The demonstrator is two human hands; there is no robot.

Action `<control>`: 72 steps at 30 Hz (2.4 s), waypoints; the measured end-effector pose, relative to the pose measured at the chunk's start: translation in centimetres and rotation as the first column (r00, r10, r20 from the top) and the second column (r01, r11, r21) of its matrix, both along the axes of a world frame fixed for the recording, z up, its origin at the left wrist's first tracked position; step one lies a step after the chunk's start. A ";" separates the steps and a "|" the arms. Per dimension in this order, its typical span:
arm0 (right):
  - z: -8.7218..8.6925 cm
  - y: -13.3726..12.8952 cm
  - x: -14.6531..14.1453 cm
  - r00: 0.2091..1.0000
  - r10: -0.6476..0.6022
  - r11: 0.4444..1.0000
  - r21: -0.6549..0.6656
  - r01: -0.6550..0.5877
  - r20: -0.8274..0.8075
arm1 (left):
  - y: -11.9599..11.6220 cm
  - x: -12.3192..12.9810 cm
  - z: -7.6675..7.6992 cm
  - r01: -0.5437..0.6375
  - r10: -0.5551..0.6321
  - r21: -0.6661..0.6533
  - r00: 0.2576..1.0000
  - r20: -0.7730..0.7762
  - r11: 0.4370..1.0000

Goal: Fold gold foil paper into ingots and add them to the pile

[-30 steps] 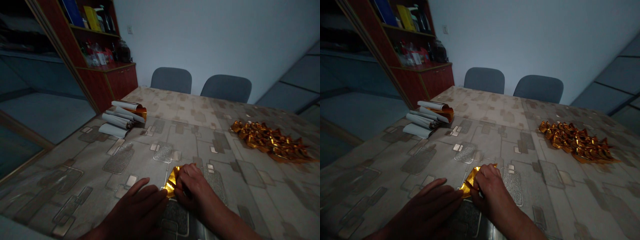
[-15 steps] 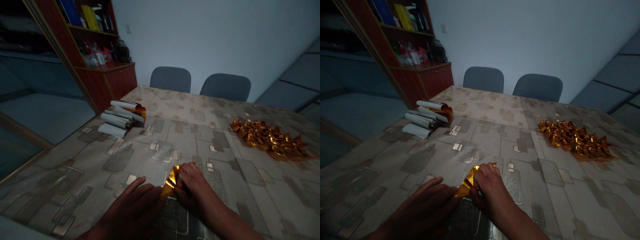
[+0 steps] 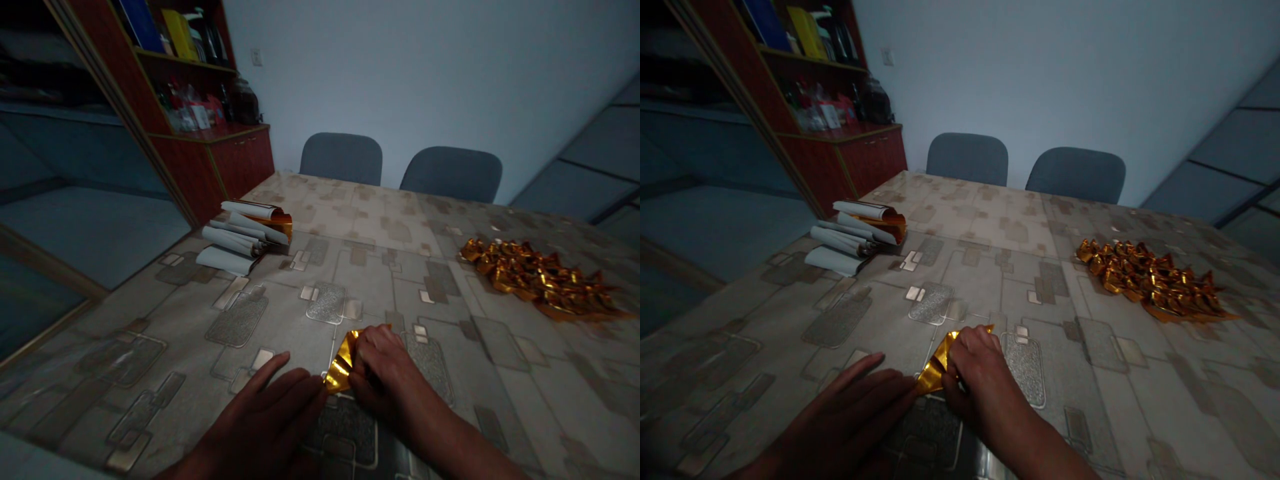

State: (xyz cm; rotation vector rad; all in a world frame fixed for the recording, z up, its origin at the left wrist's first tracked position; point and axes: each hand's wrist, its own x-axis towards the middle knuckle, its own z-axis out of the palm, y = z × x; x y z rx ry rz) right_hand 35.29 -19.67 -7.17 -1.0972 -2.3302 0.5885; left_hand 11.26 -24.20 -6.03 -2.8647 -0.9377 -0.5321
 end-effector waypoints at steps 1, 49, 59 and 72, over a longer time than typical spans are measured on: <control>-0.1 0.0 0.0 1.000 0.003 1.000 0.004 -0.003 0.000 | 0.0 0.1 0.1 -0.001 0.001 0.015 1.000 -0.004 1.000; 2.1 -0.4 3.5 0.923 0.301 0.943 0.070 -0.326 0.240 | 1.7 -0.1 -2.2 0.051 -0.075 -0.269 0.994 -0.081 0.962; 2.7 0.0 4.3 0.947 0.313 0.949 -0.063 -0.309 0.074 | 3.3 1.5 -0.1 0.068 -0.066 -0.240 0.998 0.015 0.968; -0.1 0.2 1.7 0.980 -0.079 0.988 0.147 0.053 0.180 | 6.3 4.3 -1.2 0.018 -0.017 -0.013 0.996 0.086 1.000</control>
